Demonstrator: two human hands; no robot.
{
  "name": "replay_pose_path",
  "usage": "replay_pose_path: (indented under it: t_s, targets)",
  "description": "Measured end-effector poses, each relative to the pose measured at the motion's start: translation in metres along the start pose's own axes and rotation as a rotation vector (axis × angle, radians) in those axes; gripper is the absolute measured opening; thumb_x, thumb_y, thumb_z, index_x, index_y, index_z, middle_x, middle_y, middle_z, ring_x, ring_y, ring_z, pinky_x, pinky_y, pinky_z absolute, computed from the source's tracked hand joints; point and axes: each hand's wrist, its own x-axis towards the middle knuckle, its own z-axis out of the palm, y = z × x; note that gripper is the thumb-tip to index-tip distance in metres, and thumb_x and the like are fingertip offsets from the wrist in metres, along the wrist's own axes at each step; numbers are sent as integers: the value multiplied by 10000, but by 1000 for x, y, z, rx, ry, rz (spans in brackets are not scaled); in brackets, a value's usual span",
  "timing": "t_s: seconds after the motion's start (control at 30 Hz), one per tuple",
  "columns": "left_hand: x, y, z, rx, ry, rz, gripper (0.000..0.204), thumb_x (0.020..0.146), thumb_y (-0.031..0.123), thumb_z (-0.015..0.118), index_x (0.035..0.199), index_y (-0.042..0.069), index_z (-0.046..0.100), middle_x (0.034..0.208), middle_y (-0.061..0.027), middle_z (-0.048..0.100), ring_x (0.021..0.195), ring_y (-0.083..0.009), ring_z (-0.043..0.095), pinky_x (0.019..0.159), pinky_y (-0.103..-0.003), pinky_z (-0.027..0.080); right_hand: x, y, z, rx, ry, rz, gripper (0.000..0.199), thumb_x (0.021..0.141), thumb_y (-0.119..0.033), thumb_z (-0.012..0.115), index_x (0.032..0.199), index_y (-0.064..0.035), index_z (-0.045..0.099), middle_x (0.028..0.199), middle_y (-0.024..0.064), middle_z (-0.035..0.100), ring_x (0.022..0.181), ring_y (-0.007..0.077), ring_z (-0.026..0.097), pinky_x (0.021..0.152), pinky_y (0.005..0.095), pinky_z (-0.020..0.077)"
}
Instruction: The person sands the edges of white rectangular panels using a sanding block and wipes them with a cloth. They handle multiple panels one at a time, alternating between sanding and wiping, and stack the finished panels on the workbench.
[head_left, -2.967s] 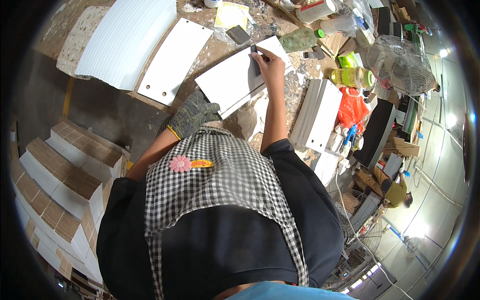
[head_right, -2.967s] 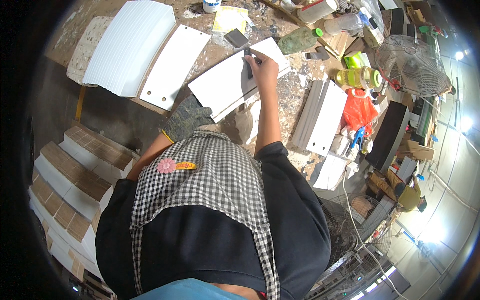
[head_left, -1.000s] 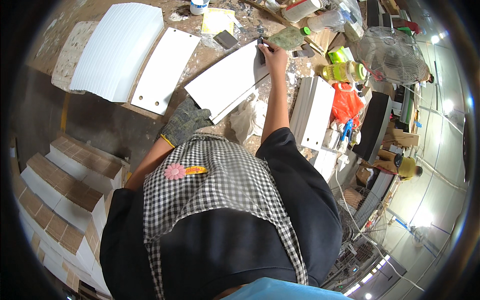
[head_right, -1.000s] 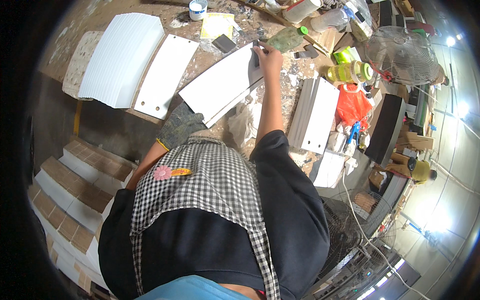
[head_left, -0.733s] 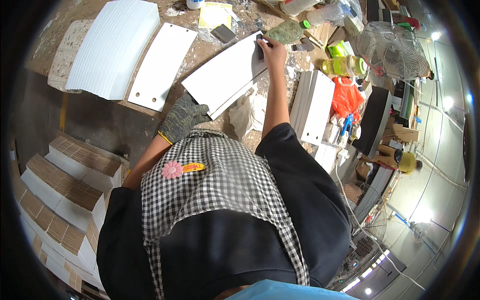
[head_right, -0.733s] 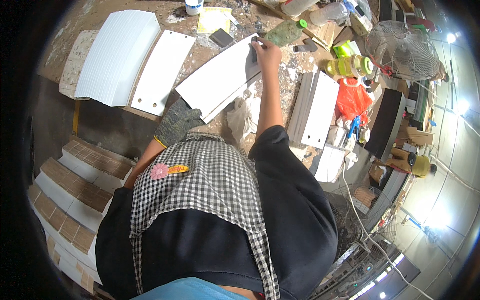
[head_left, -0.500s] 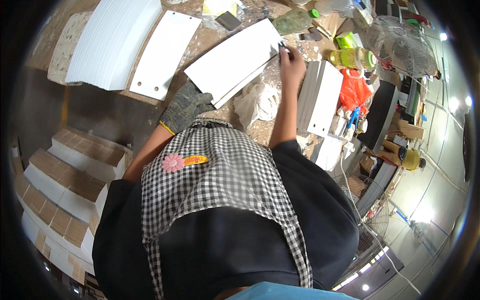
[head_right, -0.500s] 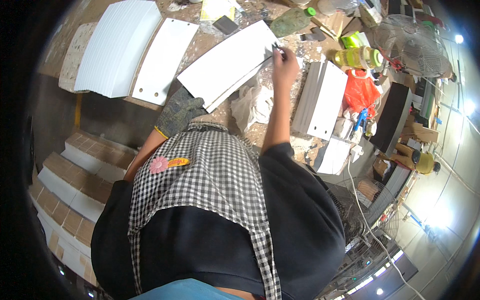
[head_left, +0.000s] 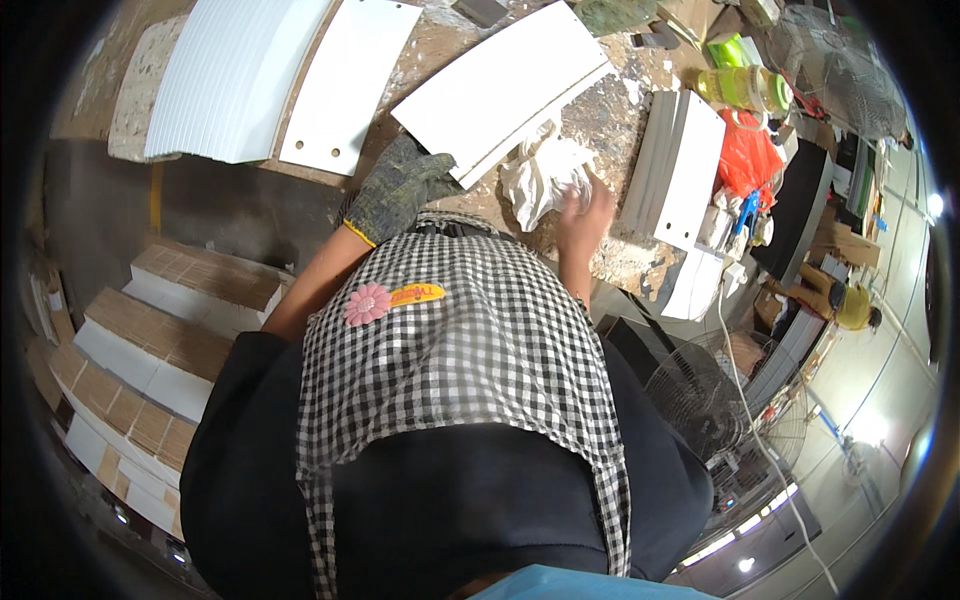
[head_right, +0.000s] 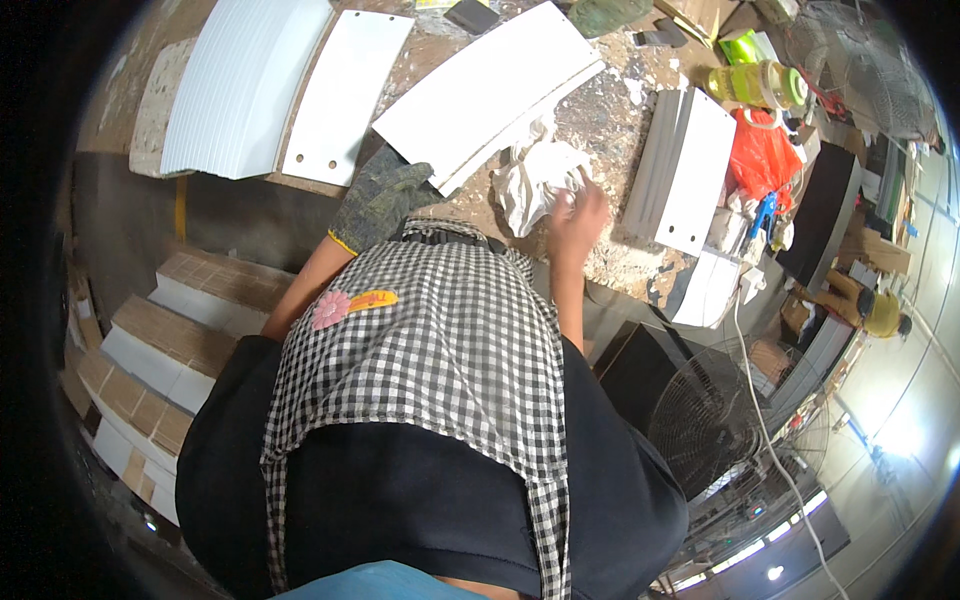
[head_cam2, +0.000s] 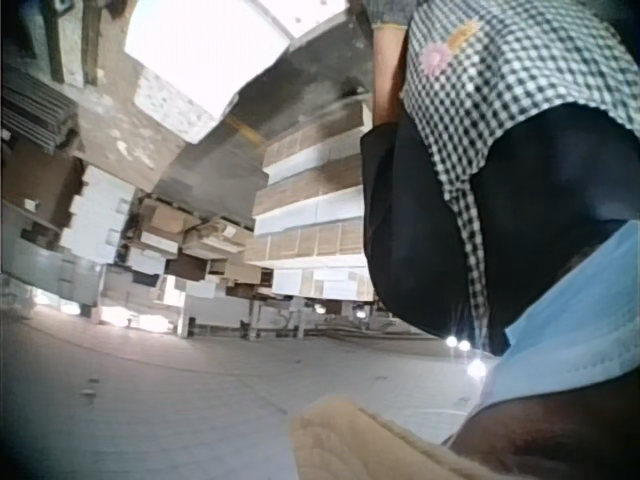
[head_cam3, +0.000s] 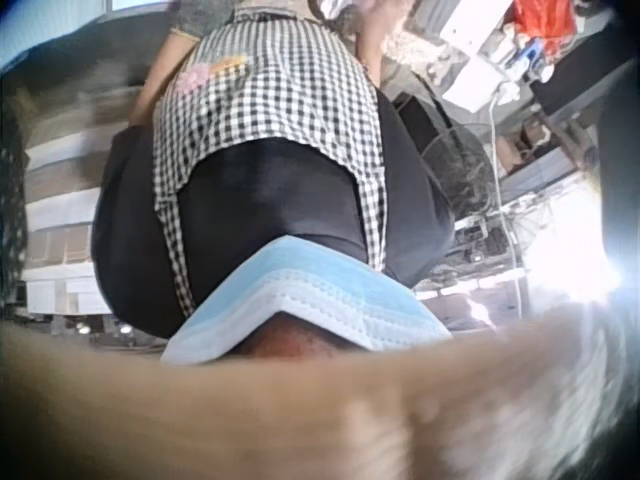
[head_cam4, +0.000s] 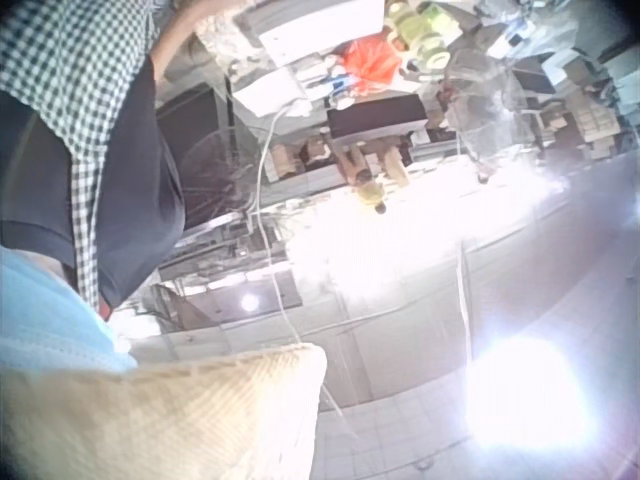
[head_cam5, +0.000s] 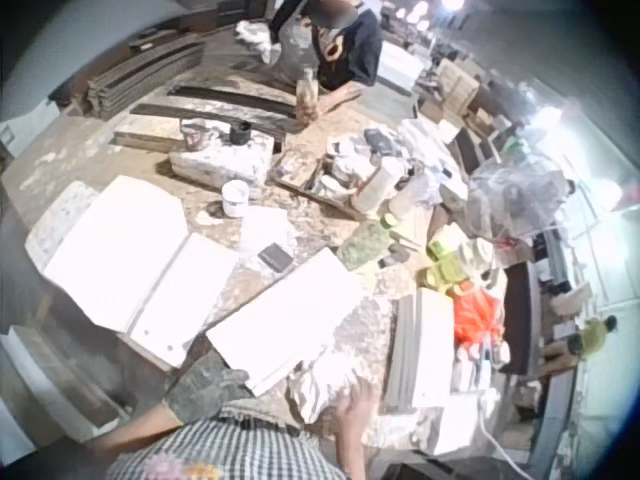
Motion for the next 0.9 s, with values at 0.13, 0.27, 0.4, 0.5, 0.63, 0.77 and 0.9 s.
replay_pose_path:
  t_s: [0.13,0.27,0.4,0.5,0.63,0.77,0.9]
  targets:
    - [1,-6,7,-437,27,-210,345,886,211,725,1184,38,704,1184,-165,690,1057,-335,608,977,-430,508,-8,-28,19,-154,-316,-276,517,833,-202,764,1324,-156,605,1435,253,488,1373,461,398,1088,603,332]
    - [0,-11,21,-601,135,-196,356,904,147,690,1236,22,666,1123,-229,657,1027,-359,621,951,-443,516,15,-40,-6,266,-199,184,556,822,-96,698,1356,-91,543,1327,231,552,1183,417,577,999,517,478]
    - [-8,-23,27,-431,144,-126,345,890,116,704,1219,16,680,1144,-233,639,1077,-379,619,950,-450,520,62,-74,-56,1404,25,290,535,905,-42,499,1431,-16,404,1269,217,582,1076,263,648,906,388,585]
    - [1,-30,36,-718,81,-246,383,925,102,675,1293,17,613,1195,-208,630,1113,-351,617,962,-435,531,76,-124,-56,689,-239,-48,562,888,-155,597,1430,-86,464,1282,188,595,1173,327,606,1003,492,513]
    - [15,-18,30,-1041,15,-403,396,974,80,618,1348,2,513,1233,-193,606,1104,-300,642,882,-395,591,83,-181,0,156,-434,-733,565,906,-320,663,1422,-130,533,1364,172,565,1352,356,477,1140,581,337]
    - [19,10,10,-1304,93,-524,419,976,43,605,1353,-19,435,1214,-216,598,1074,-300,678,818,-388,650,180,-152,42,-163,-609,-198,594,994,-451,575,1493,-143,480,1519,184,473,1387,338,465,1153,547,332]
    - [27,22,-4,-1330,73,-660,488,932,24,661,1360,-12,429,1188,-184,610,1065,-304,684,838,-393,657,274,-79,50,-197,-223,-380,365,956,-365,626,1166,-80,715,1162,163,691,1026,343,684,885,460,554]
